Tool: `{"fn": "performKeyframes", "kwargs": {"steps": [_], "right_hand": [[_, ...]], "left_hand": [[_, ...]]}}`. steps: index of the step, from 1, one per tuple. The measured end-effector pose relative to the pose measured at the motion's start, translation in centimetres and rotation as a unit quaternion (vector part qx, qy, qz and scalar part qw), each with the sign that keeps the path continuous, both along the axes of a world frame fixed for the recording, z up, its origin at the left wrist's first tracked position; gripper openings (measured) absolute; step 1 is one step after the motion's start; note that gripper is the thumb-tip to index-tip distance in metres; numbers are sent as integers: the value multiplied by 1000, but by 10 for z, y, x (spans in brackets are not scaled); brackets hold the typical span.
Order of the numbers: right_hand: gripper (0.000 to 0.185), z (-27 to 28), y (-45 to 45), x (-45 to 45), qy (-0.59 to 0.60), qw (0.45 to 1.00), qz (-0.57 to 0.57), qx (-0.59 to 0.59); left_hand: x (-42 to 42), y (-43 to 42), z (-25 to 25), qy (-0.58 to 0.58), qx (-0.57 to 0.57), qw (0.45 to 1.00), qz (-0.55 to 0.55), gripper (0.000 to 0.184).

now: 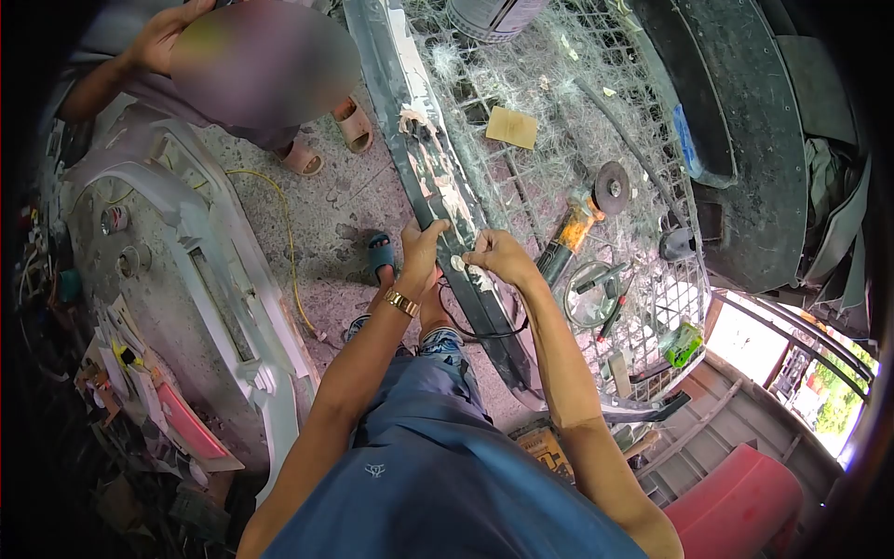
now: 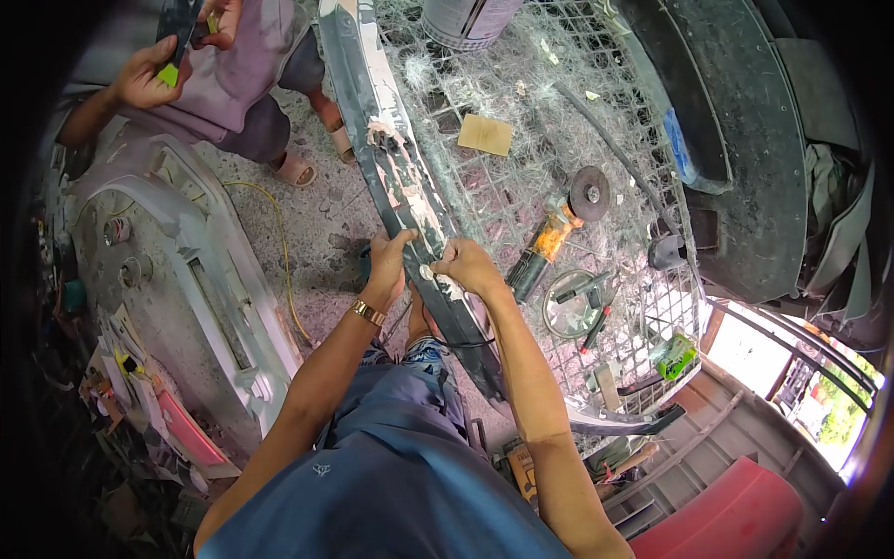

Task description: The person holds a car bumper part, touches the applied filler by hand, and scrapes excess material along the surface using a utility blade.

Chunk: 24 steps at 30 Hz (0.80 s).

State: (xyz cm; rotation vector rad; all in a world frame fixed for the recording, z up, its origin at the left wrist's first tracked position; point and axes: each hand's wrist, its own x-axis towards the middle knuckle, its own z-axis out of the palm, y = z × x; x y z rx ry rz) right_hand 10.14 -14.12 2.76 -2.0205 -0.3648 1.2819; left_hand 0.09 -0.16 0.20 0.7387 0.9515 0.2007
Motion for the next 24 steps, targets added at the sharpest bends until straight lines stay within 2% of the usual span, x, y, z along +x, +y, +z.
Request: {"fn": "performKeyframes", "kwargs": {"steps": [24], "right_hand": [[33,3,0,0,-1,1000,3,3]], "left_hand": [[1,0,6,-5,-6,1000,9,14]]}}
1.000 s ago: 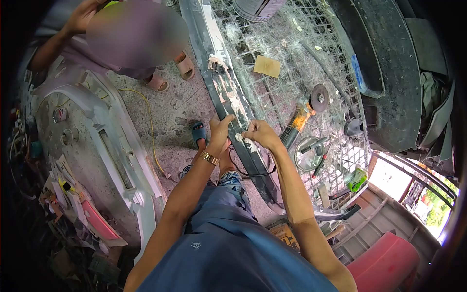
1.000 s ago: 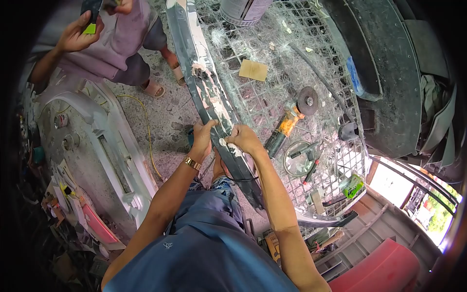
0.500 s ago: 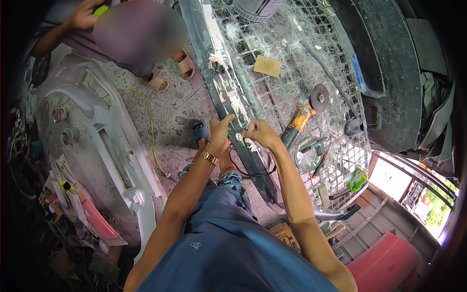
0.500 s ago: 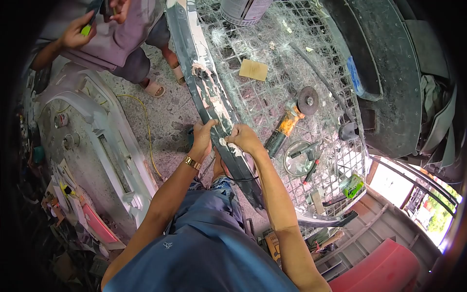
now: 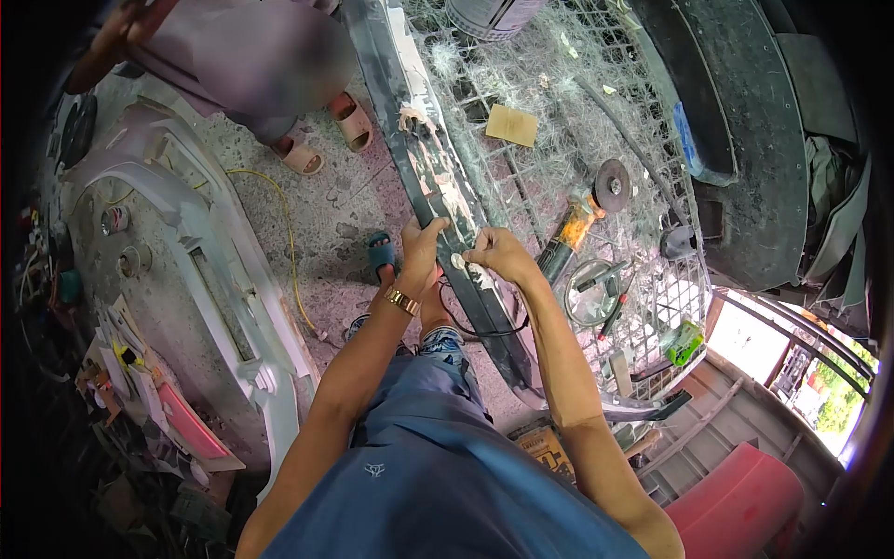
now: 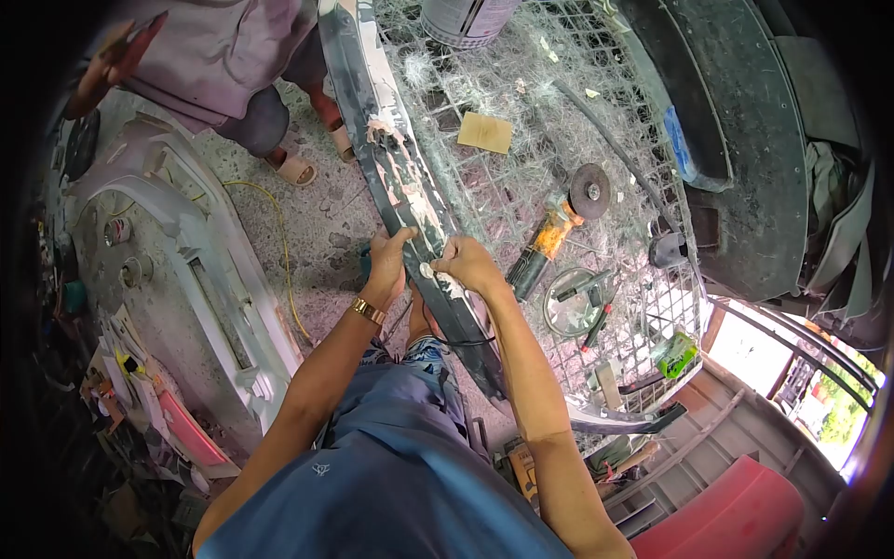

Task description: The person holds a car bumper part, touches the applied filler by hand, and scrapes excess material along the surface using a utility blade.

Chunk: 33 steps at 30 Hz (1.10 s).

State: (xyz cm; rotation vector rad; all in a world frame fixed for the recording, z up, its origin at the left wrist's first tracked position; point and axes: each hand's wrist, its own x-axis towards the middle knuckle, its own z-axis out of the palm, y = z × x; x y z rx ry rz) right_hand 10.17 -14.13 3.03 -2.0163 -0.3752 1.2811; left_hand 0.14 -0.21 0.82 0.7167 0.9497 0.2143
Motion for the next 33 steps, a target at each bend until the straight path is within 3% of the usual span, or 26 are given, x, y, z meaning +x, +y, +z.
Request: {"fn": "performKeyframes", "kwargs": {"steps": [33], "right_hand": [[33,-5,-1,-2,-11,1000,-6,-14]], "left_hand": [[0,-1,-5,-19,-33,999,24,15]]}}
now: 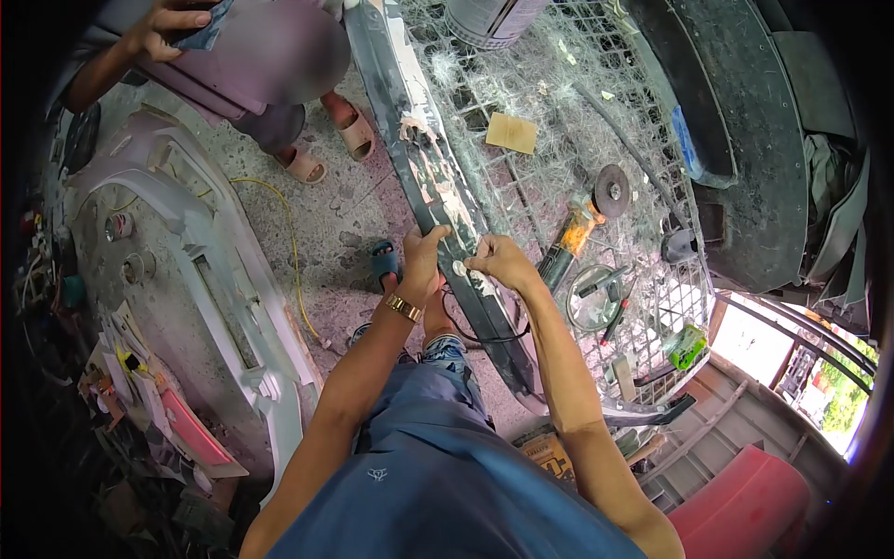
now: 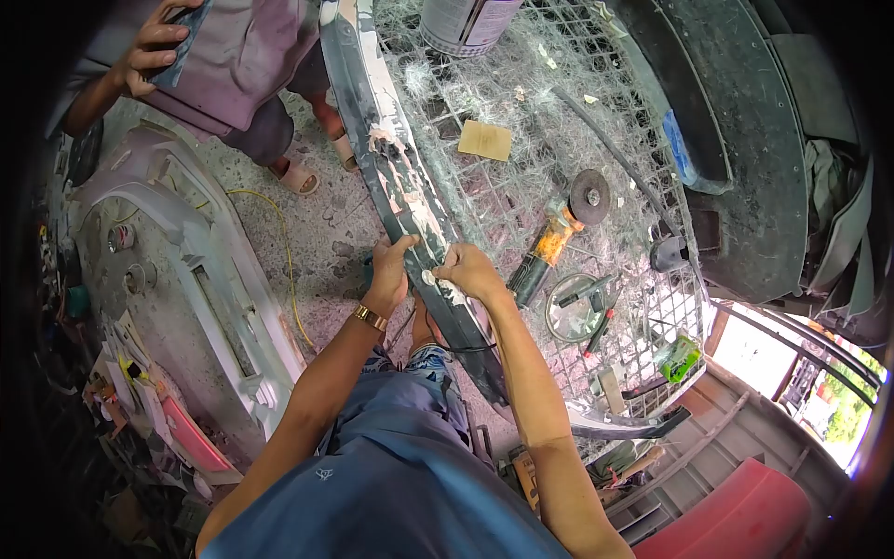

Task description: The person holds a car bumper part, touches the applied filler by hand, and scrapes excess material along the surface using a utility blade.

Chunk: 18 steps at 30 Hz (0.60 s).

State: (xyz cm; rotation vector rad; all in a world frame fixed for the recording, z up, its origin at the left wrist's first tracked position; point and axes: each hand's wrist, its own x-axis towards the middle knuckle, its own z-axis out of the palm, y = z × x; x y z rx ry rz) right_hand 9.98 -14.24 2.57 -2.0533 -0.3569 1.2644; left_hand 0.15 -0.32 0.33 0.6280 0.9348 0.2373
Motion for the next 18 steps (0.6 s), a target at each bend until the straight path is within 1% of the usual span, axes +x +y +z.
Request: {"fn": "performKeyframes", "kwargs": {"steps": [4,11,14,18], "right_hand": [[33,1,0,-1,-3,1000,-4,0],[32,7,2,1,-1,1000,5,-5],[32,4,1,1,-2,1000,5,-7],[32,1,0,1,-1,1000,6,-7]], "left_hand": [[0,1,5,-11,-46,999,-1,14],[1,1,10,-1,-32,999,5,11],[0,0,0,2,-17,1000,8,11],[0,-1,-2,-3,-29,999,17,15]]}}
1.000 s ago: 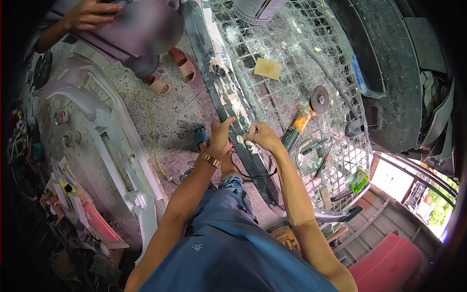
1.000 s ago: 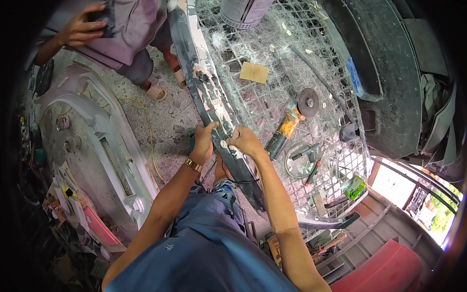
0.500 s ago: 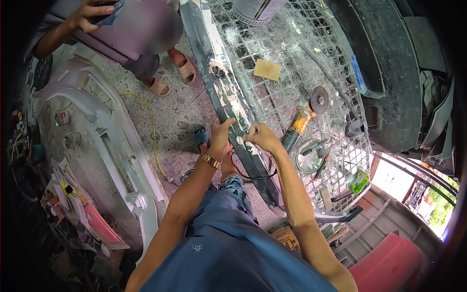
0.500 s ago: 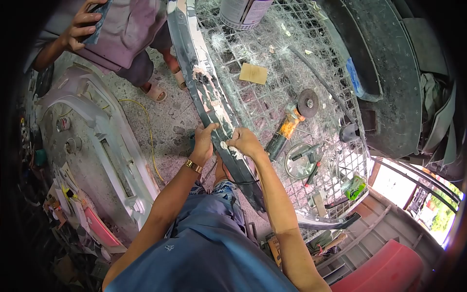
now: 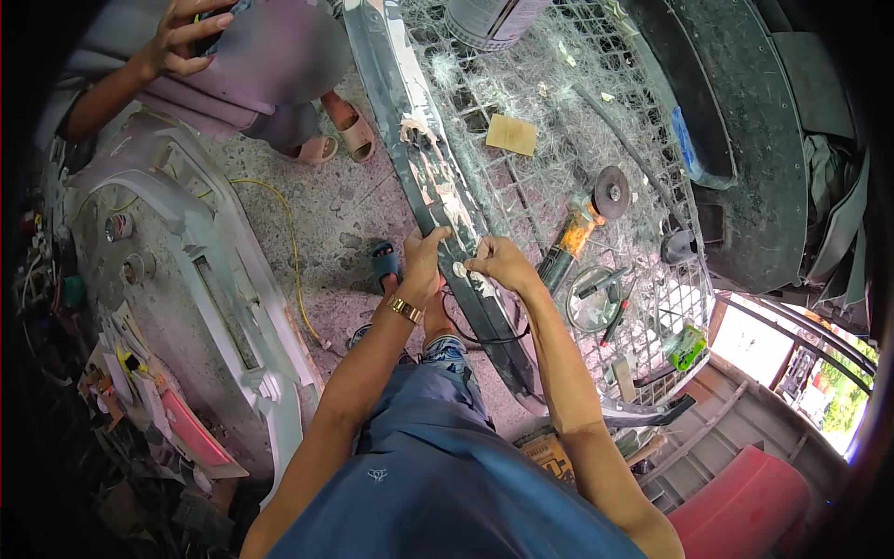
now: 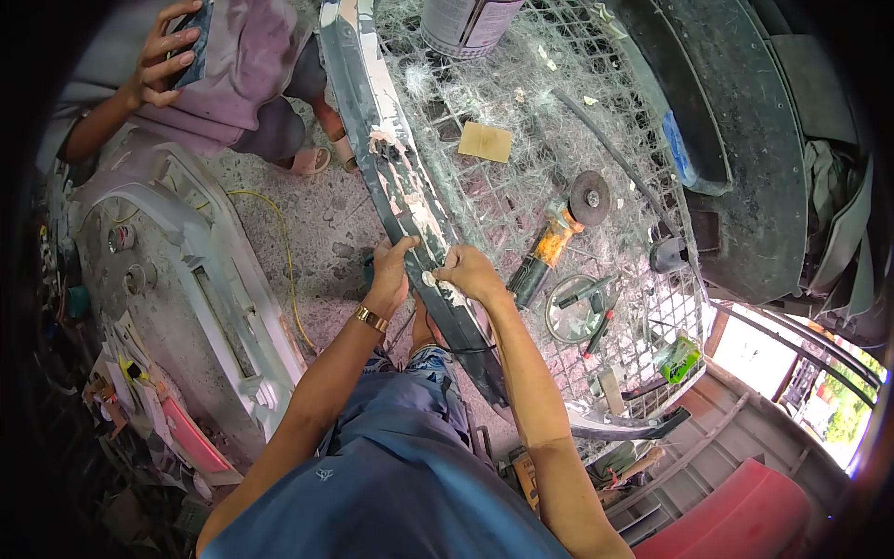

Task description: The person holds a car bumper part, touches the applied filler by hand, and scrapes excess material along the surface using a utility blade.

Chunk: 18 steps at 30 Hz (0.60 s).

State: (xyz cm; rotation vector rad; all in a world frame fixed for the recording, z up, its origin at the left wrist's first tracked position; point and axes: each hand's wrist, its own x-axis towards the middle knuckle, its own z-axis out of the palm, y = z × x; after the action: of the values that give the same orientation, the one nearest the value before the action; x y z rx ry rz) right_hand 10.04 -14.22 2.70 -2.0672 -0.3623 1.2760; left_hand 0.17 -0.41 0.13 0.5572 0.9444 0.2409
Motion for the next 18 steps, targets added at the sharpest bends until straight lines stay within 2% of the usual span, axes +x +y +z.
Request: {"fn": "performKeyframes", "kwargs": {"steps": [13,18], "right_hand": [[33,3,1,0,-3,1000,-2,-5],[33,6,2,-1,-6,1000,1,2]], "left_hand": [[-2,1,-9,-8,-14,1000,-8,20],[0,2,-5,-8,-3,1000,-14,16]]}}
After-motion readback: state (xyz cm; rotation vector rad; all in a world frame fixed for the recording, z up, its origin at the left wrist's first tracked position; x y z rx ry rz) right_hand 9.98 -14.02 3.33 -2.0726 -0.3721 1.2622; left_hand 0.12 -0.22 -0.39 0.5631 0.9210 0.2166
